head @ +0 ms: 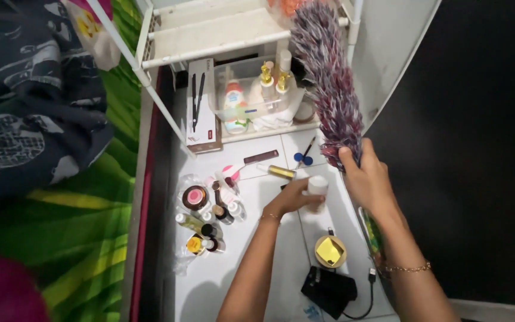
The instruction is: The person organizes various cosmetic items on a white tiled floor next to a white metal shelving unit. They pick up bottles, jars, and makeup containers one by one, wipe them with a purple duster, and place them into a clear plastic organizer on the lower shelf.
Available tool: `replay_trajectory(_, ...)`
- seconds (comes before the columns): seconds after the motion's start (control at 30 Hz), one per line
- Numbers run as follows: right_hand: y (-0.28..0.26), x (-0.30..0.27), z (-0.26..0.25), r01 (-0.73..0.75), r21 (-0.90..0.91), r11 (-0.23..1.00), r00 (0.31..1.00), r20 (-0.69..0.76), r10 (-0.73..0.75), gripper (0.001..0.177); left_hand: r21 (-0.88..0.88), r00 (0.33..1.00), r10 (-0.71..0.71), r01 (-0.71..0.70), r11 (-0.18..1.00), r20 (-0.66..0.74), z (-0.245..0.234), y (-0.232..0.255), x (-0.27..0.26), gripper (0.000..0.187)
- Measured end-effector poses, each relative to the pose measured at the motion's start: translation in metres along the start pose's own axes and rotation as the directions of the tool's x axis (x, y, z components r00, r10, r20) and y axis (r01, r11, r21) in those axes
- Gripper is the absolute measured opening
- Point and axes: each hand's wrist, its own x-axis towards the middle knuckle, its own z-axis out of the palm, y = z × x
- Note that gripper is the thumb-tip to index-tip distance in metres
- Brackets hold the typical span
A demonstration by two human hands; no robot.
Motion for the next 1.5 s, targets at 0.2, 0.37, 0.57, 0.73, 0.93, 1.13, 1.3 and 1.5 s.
replay_trajectory(0.2,-0.053,-0.048,-0.014,0.064,-0.001,0.998,0.997,0.049,-0.064,0.061,0.093,0.893,0.089,-0.053,0.994,-0.442,-0.041,0.082,0.014,0.048)
replay_trajectory(0.37,-0.05,-0.067,0.015,0.283,-0.105,0.953,0.953,-0.08,-0.292,0.058,0.334,0.689,0.414,-0.256,0.907,-0.595,-0.074,0.097,0.026,0.043)
replay_trajectory(0.57,-0.033,-0.042,0.002,0.071,-0.076,0.995,0.997,0.046,-0.067,0.046,0.121,0.625,0.349,-0.377,0.918,-0.698,-0.082,0.148,-0.001,0.052)
replay_trajectory(0.73,-0.032,-0.056,0.028,0.108,0.044,0.993,0.993,-0.042,-0.106,0.045,-0.299,0.635,0.063,-0.446,0.844,-0.77,-0.083,0.168,-0.003,0.053)
replay_trajectory(0.93,-0.028,-0.087,0.08,0.25,0.082,0.965,0.967,0.031,-0.253,0.056,-0.572,0.616,-0.251,-0.402,0.715,-0.747,-0.08,0.168,0.004,0.086)
replay_trajectory(1.13,-0.018,-0.092,0.082,0.24,0.168,0.956,0.97,-0.008,-0.243,0.04,-0.531,0.457,-0.271,-0.758,0.38,-0.847,-0.114,0.188,-0.001,0.065)
replay_trajectory(1.3,-0.028,-0.103,0.069,0.065,0.249,0.966,0.996,0.049,-0.079,0.058,-0.695,0.609,-0.447,-0.718,0.042,-0.655,-0.128,0.154,-0.003,0.073)
replay_trajectory(1.5,-0.024,-0.098,0.104,0.046,0.194,0.98,0.989,0.13,-0.072,0.084,-0.838,0.861,-0.415,-0.441,-0.32,-0.294,-0.107,0.183,-0.01,0.032)
